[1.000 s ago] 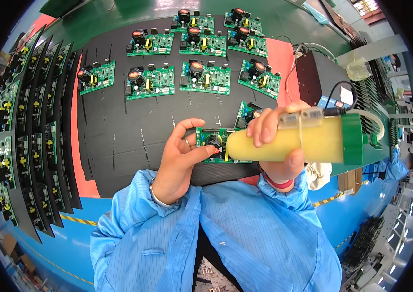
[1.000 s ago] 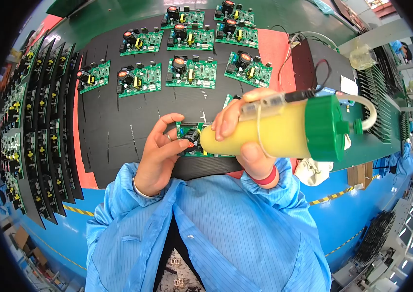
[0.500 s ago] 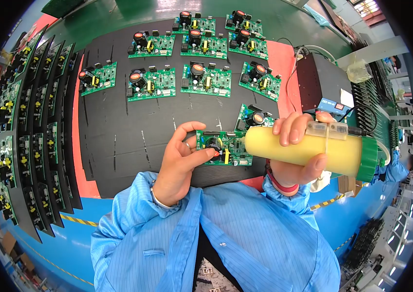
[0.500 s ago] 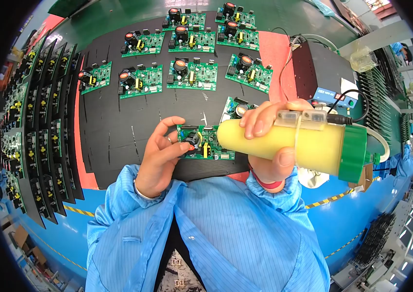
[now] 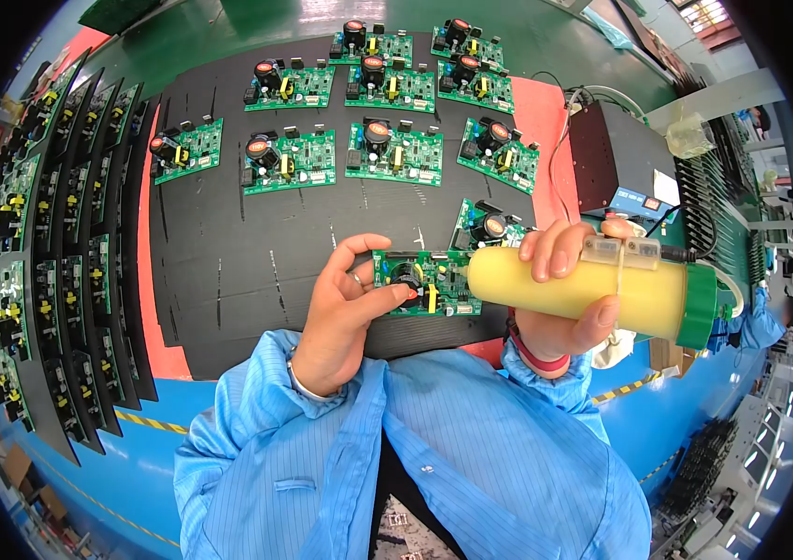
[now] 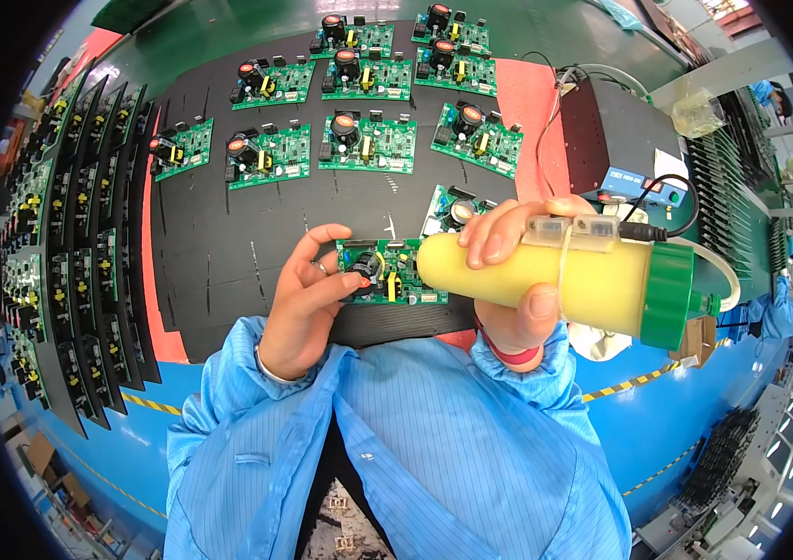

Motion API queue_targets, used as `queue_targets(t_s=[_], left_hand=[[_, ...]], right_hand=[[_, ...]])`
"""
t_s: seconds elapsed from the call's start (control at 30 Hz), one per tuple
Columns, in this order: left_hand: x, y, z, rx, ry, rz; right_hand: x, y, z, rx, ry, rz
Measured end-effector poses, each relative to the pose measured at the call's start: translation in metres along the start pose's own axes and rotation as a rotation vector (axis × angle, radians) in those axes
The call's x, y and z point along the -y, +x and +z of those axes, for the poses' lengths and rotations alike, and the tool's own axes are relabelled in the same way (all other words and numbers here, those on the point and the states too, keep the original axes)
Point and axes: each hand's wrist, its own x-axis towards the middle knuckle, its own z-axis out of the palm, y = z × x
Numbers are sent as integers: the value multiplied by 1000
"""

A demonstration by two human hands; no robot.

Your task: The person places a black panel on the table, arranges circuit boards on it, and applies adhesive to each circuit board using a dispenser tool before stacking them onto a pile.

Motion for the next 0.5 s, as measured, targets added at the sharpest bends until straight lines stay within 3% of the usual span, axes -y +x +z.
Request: queue_targets(t_s=[0.5], left_hand=[[1, -1, -1, 14, 66, 119]], right_hand=[[5, -9, 1, 55, 22, 123]])
